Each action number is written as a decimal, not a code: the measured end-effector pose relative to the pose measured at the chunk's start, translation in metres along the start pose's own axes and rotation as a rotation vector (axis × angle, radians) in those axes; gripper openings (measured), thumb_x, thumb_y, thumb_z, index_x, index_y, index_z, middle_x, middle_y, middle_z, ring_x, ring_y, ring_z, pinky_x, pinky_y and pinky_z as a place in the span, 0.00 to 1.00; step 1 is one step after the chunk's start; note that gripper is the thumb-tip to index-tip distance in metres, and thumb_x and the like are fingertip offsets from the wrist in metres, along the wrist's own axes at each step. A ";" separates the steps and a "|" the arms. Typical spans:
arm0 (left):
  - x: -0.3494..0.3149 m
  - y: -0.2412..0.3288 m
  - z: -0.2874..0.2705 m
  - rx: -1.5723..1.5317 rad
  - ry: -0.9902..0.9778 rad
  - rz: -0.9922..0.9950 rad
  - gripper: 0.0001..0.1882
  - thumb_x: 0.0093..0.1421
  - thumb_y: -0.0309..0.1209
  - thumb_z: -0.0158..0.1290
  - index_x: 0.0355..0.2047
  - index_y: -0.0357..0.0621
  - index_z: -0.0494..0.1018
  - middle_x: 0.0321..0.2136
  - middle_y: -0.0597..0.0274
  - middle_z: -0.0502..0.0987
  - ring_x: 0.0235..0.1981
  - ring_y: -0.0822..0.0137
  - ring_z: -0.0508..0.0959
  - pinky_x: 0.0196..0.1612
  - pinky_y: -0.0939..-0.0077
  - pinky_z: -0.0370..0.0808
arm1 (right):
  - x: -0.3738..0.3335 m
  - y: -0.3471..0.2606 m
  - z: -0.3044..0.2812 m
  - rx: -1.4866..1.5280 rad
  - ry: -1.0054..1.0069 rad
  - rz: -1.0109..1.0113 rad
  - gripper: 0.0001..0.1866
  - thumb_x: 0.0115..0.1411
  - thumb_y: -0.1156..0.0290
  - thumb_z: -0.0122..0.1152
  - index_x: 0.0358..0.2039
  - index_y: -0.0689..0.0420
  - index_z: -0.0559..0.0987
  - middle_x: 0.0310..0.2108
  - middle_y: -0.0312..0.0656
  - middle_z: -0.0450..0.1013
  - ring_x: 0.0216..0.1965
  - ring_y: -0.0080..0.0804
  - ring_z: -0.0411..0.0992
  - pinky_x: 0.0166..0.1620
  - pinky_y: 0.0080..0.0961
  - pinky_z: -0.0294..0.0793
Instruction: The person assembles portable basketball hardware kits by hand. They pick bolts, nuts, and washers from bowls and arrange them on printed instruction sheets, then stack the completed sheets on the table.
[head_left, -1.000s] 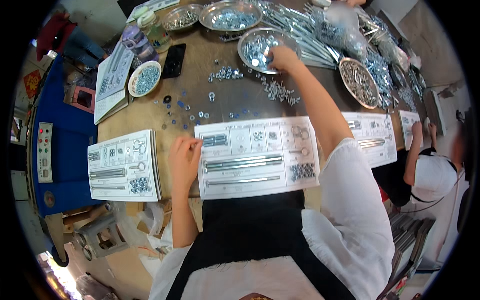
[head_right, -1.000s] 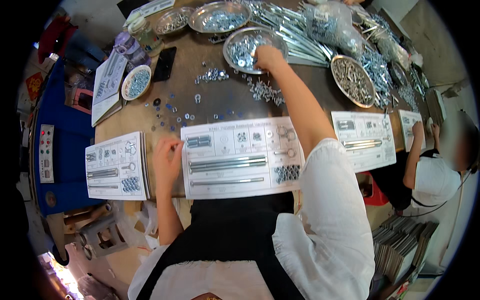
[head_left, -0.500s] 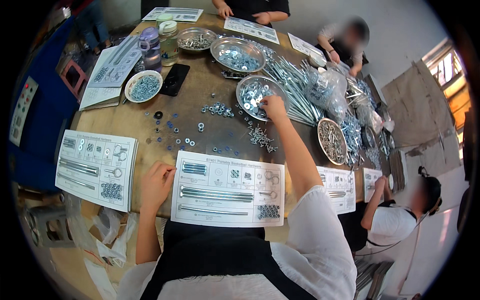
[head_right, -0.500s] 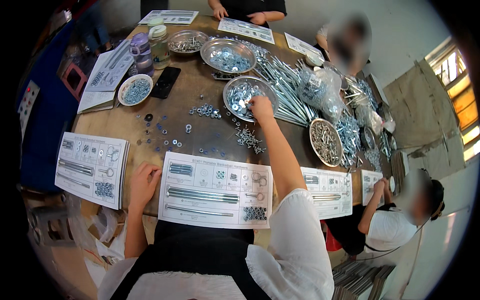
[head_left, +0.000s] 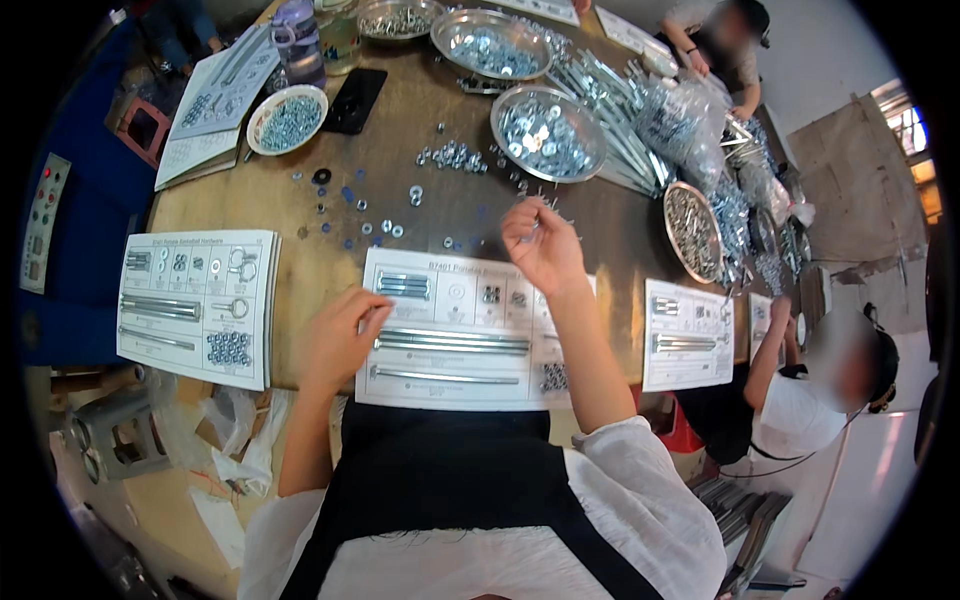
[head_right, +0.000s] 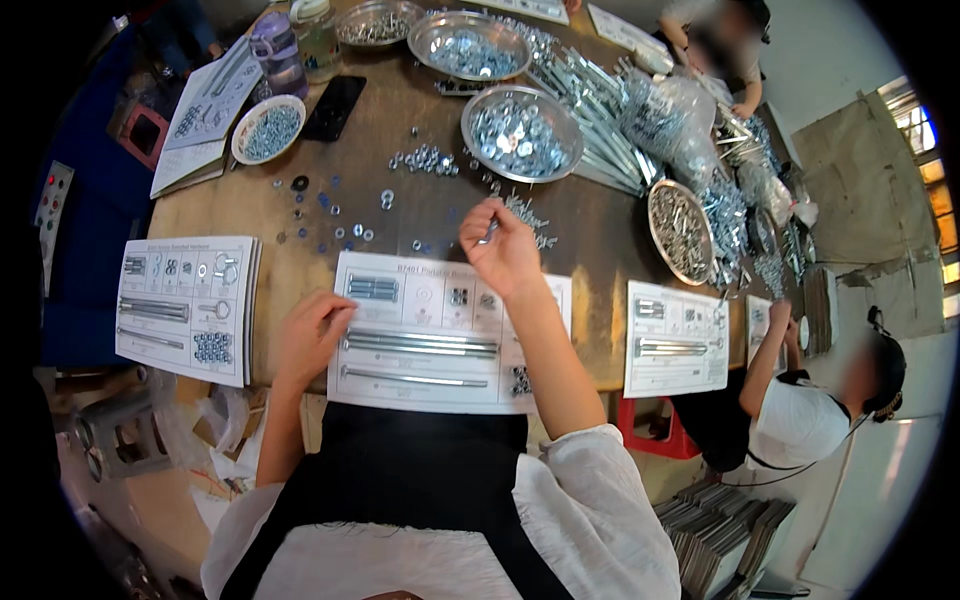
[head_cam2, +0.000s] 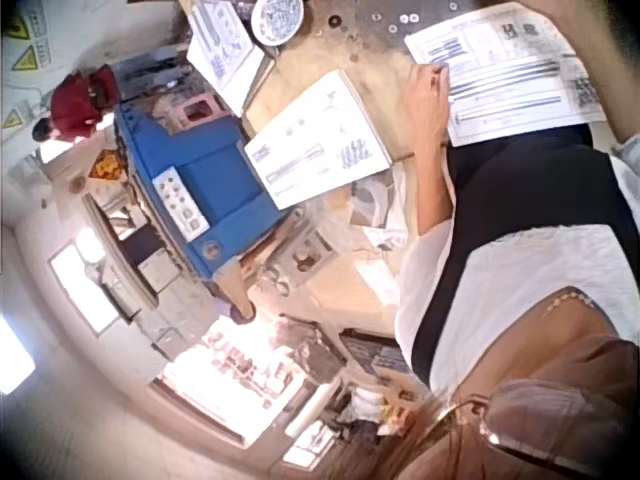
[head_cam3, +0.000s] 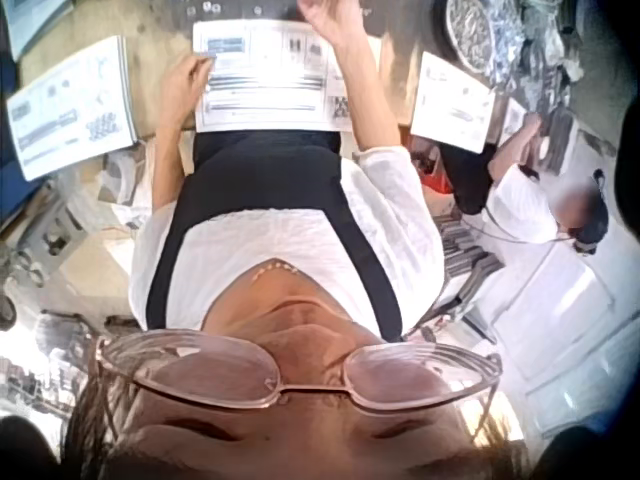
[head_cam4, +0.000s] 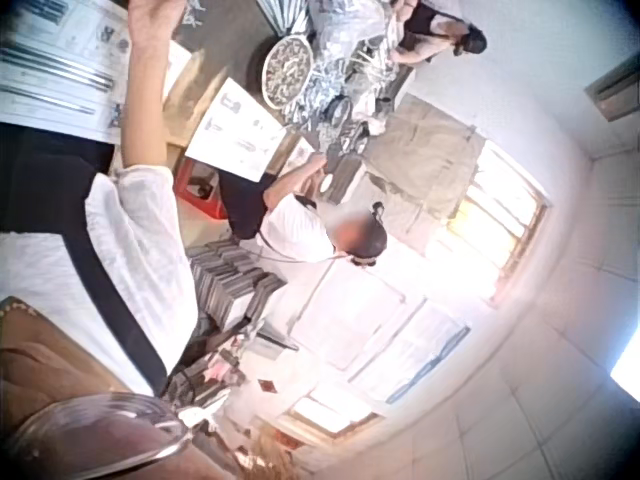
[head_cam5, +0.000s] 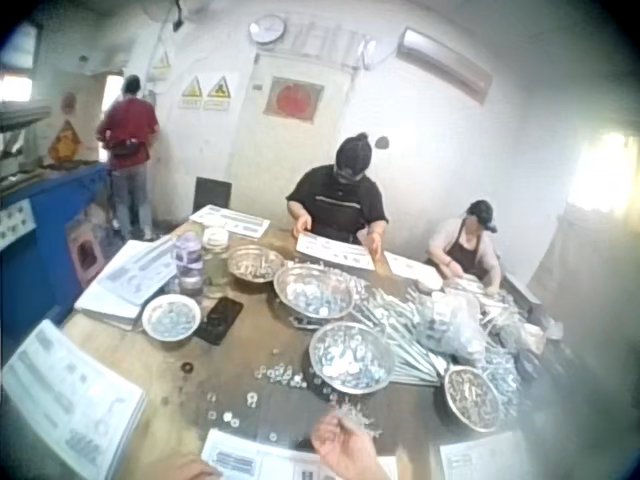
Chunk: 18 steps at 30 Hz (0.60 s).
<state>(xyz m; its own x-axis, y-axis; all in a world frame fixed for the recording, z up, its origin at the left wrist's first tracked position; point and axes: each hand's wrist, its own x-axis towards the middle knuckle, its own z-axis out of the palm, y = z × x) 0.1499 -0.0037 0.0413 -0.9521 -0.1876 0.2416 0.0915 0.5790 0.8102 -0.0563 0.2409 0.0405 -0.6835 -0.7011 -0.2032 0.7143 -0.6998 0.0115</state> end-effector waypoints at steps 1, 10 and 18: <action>0.002 0.011 0.007 -0.058 -0.029 0.003 0.03 0.60 0.27 0.60 0.35 0.44 0.79 0.30 0.61 0.77 0.26 0.64 0.77 0.31 0.73 0.74 | -0.006 0.018 -0.010 0.047 -0.034 0.044 0.06 0.71 0.71 0.49 0.38 0.59 0.71 0.34 0.39 0.68 0.35 0.28 0.67 0.36 0.23 0.70; 0.022 0.070 0.075 0.204 0.122 0.030 0.12 0.52 0.34 0.66 0.29 0.46 0.72 0.26 0.67 0.73 0.25 0.64 0.77 0.25 0.69 0.72 | -0.049 0.121 0.000 -0.265 0.204 -0.218 0.16 0.74 0.64 0.43 0.56 0.58 0.70 0.62 0.44 0.65 0.67 0.37 0.62 0.60 0.38 0.67; 0.005 0.063 0.069 0.343 0.111 0.109 0.09 0.50 0.29 0.64 0.29 0.48 0.74 0.26 0.67 0.74 0.23 0.65 0.76 0.27 0.70 0.70 | -0.060 0.121 -0.022 -0.159 0.304 -0.206 0.18 0.73 0.66 0.45 0.58 0.61 0.68 0.60 0.46 0.65 0.68 0.38 0.59 0.68 0.36 0.60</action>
<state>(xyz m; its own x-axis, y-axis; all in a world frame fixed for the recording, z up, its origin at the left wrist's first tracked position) 0.1306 0.0865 0.0570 -0.9031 -0.1841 0.3880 0.0694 0.8290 0.5549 0.0745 0.2009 0.0320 -0.7560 -0.4592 -0.4666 0.5978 -0.7747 -0.2062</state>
